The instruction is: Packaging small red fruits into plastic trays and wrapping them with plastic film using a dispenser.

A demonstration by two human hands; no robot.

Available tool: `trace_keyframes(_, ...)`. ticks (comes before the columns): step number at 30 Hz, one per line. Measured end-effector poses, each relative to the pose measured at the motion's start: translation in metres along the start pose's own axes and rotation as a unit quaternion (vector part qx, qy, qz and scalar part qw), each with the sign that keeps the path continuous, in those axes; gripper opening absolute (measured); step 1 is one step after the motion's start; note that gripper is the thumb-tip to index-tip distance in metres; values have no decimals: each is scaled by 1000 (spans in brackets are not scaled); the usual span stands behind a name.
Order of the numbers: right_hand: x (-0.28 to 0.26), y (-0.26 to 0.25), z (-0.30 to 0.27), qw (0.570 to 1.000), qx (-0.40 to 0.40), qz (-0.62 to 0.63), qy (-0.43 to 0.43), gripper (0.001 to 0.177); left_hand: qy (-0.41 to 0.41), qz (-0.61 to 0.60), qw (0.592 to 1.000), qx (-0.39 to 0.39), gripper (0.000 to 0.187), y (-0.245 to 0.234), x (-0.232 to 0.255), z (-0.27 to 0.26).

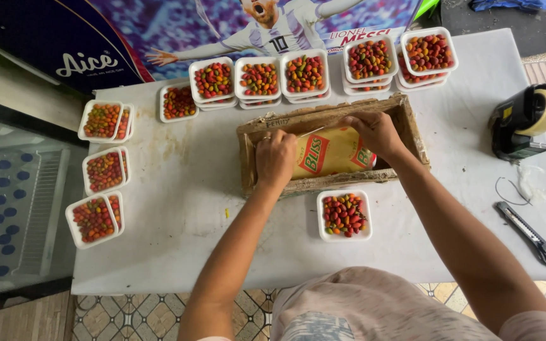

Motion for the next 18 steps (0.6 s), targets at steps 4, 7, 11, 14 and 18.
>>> trace_keyframes(4,3,2,2,1000,-1,13,2,23,14,6,1000,0,10,-38,-8,8)
trace_keyframes(7,4,1,3,1000,3,11,0,24,-25,-44,999,-18,8,-46,-19,11)
trace_keyframes(11,-2,-8,-3,1000,7,23,-8,22,-80,-227,971,-10,12,-72,-21,25)
trace_keyframes(14,-26,-21,-12,999,3,43,-29,21,-84,-329,939,61,7,-100,-12,36)
trace_keyframes(18,-62,-45,-27,998,-2,32,-46,19,-114,-450,866,189,7,-139,5,53)
Point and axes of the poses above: each hand's wrist, its own z-axis towards the middle knuckle, its own y-axis out of the palm, x = y × z, the point moved 5 cm from there along z, towards the middle knuckle, and after that the axes turned 8 degrees about x, right-handed, at the moved point
